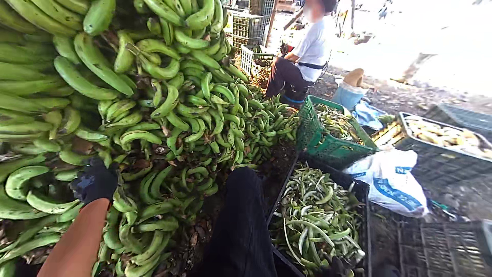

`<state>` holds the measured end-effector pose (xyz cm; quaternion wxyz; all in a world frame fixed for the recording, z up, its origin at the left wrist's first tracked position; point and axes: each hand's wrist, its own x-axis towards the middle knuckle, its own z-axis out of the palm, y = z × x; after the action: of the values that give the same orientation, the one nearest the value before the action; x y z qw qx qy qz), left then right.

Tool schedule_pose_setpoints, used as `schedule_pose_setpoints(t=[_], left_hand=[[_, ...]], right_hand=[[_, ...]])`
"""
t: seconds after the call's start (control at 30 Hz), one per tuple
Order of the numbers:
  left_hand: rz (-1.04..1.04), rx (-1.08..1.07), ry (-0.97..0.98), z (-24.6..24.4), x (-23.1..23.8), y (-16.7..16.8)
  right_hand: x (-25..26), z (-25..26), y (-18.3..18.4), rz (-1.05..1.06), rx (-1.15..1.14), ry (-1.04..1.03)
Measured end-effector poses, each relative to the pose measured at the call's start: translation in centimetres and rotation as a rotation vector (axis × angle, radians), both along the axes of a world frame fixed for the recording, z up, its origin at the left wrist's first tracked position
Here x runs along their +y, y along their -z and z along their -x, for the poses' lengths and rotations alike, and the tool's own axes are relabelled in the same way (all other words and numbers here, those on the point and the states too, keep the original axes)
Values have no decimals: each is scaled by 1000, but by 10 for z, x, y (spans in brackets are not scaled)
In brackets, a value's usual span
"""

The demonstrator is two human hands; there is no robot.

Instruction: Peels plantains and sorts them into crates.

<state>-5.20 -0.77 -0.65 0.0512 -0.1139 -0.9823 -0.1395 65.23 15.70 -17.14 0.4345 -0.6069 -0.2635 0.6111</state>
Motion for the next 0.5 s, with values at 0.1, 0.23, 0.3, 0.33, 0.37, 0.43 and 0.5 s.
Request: schedule_pose_setpoints(t=[0.1,0.23,0.3,0.33,0.37,0.43,0.5], left_hand=[[-44,6,84,-10,-4,-14],[-410,-96,257,-52,-9,-45],[-764,-349,355,-76,-1,-47],[-914,-500,410,-92,10,-47],[-1038,-678,454,-110,23,-48],[-1188,-937,515,-147,52,-49],[-1288,-1023,584,-181,82,-62]], right_hand=[[1,3,-6,21,-23,24],[1,2,-3,18,0,47],[1,3,-3,10,1,63],[2,3,-2,0,6,65],[3,1,-1,-11,14,61],[1,-1,0,-33,27,57],[0,2,-3,-34,31,88]])
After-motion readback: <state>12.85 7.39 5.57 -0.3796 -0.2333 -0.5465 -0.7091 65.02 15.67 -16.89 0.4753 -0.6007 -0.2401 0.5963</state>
